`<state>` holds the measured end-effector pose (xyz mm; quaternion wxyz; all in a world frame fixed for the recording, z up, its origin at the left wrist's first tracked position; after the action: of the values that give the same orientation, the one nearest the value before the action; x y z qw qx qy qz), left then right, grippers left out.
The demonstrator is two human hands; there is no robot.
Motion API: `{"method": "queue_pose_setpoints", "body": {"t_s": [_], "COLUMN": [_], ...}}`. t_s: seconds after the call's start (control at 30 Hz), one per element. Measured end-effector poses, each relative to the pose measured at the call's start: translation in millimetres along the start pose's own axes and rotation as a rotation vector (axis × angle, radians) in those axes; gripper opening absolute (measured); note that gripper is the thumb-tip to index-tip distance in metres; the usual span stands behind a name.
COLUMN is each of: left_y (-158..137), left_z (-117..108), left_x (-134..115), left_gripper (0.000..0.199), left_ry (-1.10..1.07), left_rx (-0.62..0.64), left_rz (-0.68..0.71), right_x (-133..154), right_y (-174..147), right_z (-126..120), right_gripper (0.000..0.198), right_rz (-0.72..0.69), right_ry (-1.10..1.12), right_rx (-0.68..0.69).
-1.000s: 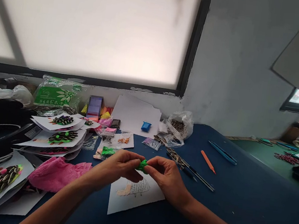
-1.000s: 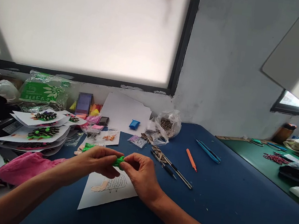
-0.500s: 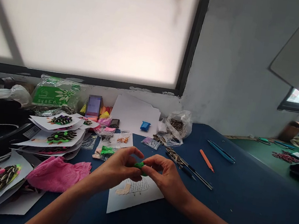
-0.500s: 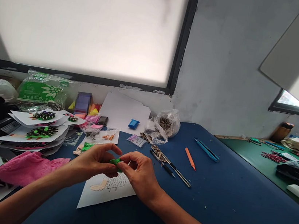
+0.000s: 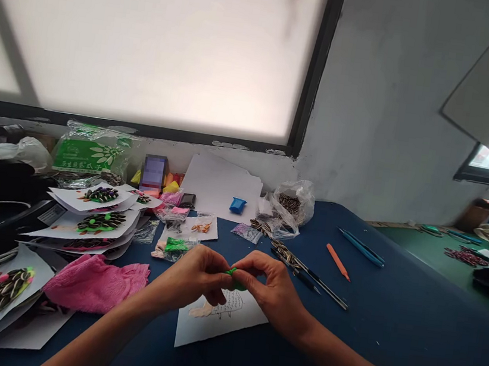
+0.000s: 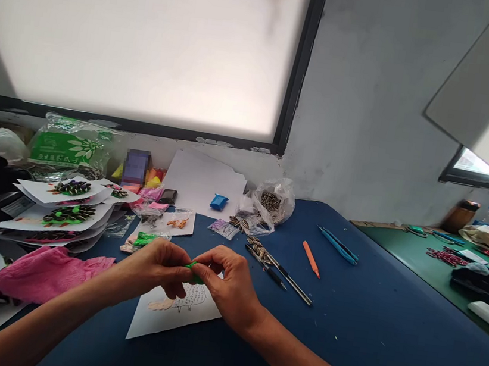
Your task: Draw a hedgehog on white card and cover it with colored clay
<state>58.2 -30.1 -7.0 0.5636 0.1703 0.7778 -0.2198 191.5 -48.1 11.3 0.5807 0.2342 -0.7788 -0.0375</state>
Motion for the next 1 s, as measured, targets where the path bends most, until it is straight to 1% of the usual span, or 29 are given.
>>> {"method": "queue_pose_setpoints", "body": {"t_s": [0.13,0.23,0.3,0.4,0.47,0.53,0.57,0.63,0.73,0.8,0.87,1.0], "left_y": [-2,-2,-1,0,1,0,0,0,-1,-2,-2,-3], "left_z": [3,-3,-8,-12,-12,-11,-10,-9,-11,-13,-15,-13], "left_x": [-3,-3,-2,0,0,-3,-4,-5,-7,-10,-13,-15], "left_gripper": [0.032,0.035,0.036,0.037,0.038,0.038,0.036,0.031,0.036,0.037,0.037,0.036], "left_ry": [-0.078,-0.076,-0.091,-0.088,-0.074,-0.058,-0.047,-0.024,-0.003,-0.002,-0.007,-0.046], "left_rx": [0.064,0.021,-0.005,-0.018,-0.006,0.017,0.02,0.002,-0.053,-0.093,-0.124,-0.127], "left_rz": [-0.028,-0.048,-0.039,-0.006,0.043,0.101,0.121,0.13,0.105,0.098,0.107,0.127], "right_x": [0,-1,-4,-11,-12,-10,-9,-7,-5,-7,-10,-13], "right_y": [1,2,3,3,2,1,1,0,0,0,0,-3], "right_z": [-3,-3,-5,-8,-6,-2,0,3,1,-1,1,9], "right_gripper": [0.018,0.022,0.022,0.022,0.021,0.022,0.023,0.024,0.026,0.027,0.03,0.033], "right_rz": [0.023,0.007,0.018,0.083,0.106,0.103,0.097,0.083,0.084,0.11,0.153,0.208], "right_ry": [-0.035,0.005,0.045,0.073,0.077,0.094,0.101,0.105,0.095,0.088,0.083,0.122], "right_rx": [-0.036,-0.014,-0.026,-0.045,-0.018,0.023,0.041,0.06,0.029,0.014,0.047,0.123]}}
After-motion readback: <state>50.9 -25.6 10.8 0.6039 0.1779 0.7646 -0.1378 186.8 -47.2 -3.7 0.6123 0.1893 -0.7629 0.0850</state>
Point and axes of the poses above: each hand's wrist, its own y-axis towards the middle knuckle, its own z-axis out of the palm, x = y × z, the point moved 6 cm from there along y, towards the middle knuckle
